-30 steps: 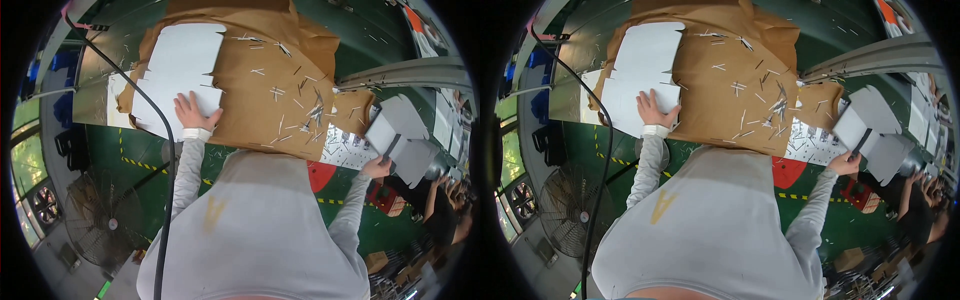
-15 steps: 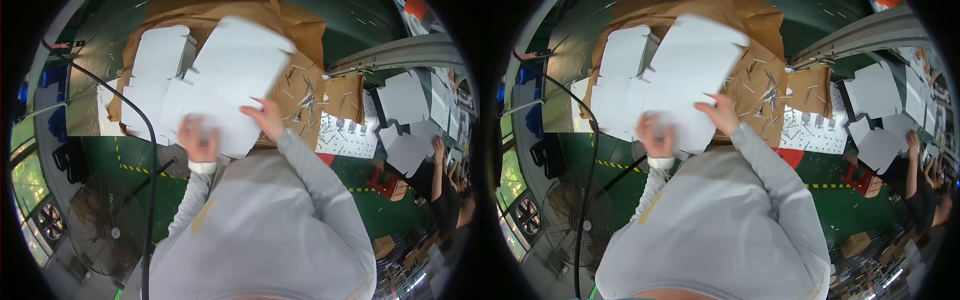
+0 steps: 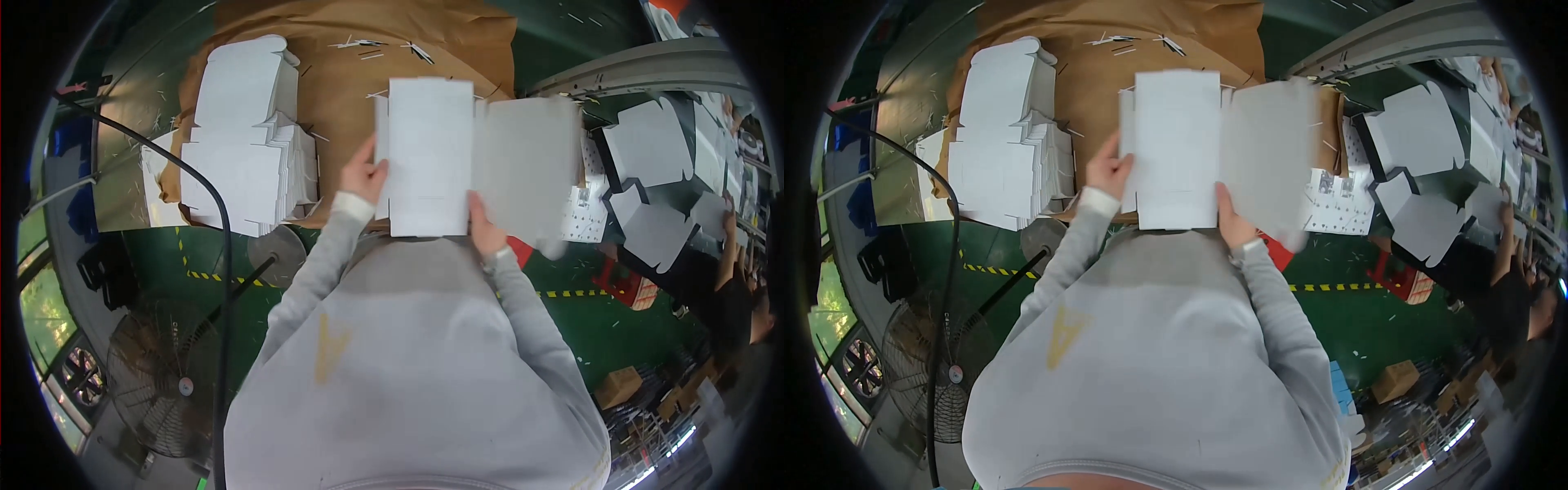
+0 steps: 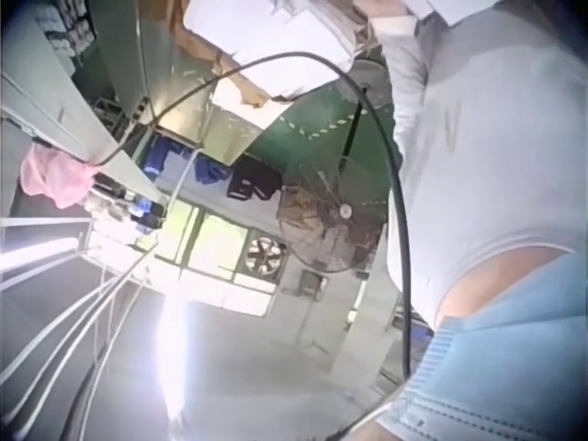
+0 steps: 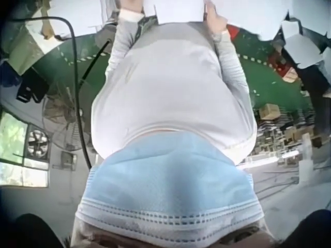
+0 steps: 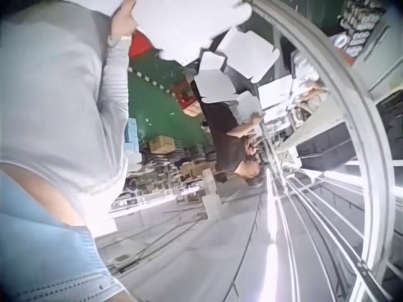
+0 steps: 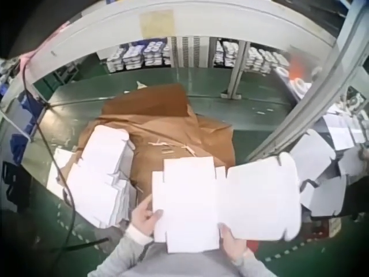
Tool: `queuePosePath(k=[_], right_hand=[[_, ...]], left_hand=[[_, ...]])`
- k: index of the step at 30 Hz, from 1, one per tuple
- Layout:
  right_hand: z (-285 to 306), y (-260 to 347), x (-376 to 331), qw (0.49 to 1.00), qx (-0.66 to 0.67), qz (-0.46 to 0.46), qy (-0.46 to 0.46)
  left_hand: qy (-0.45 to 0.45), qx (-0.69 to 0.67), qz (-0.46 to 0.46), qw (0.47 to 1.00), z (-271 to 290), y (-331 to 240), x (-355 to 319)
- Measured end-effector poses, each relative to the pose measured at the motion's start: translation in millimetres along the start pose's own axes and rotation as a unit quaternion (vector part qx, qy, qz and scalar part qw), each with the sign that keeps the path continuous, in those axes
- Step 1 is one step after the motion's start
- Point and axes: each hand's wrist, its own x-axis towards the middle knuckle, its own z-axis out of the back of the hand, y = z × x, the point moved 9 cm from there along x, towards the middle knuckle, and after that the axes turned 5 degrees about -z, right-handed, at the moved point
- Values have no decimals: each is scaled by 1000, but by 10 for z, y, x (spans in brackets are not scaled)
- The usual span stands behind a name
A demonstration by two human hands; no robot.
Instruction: Folding white cardboard boxes at an assembly line station.
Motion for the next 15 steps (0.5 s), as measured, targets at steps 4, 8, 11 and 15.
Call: queuePosePath(k=[4,8,11,15], right_hand=[[-412,-499,13,967,-175,46,182],[-341,-249,190,948,-207,199,136],[46,-433,336,954,-177,181,161],[285,-528,202,962,-131,150,189]], left_hand=[[-40,338,-141,930,-560,405,-8],[-78,165,-278,943,-404,50,53],[-31,-55,-37,997,-484,877,403],[-23,-139,-54,989,-524,682,613]])
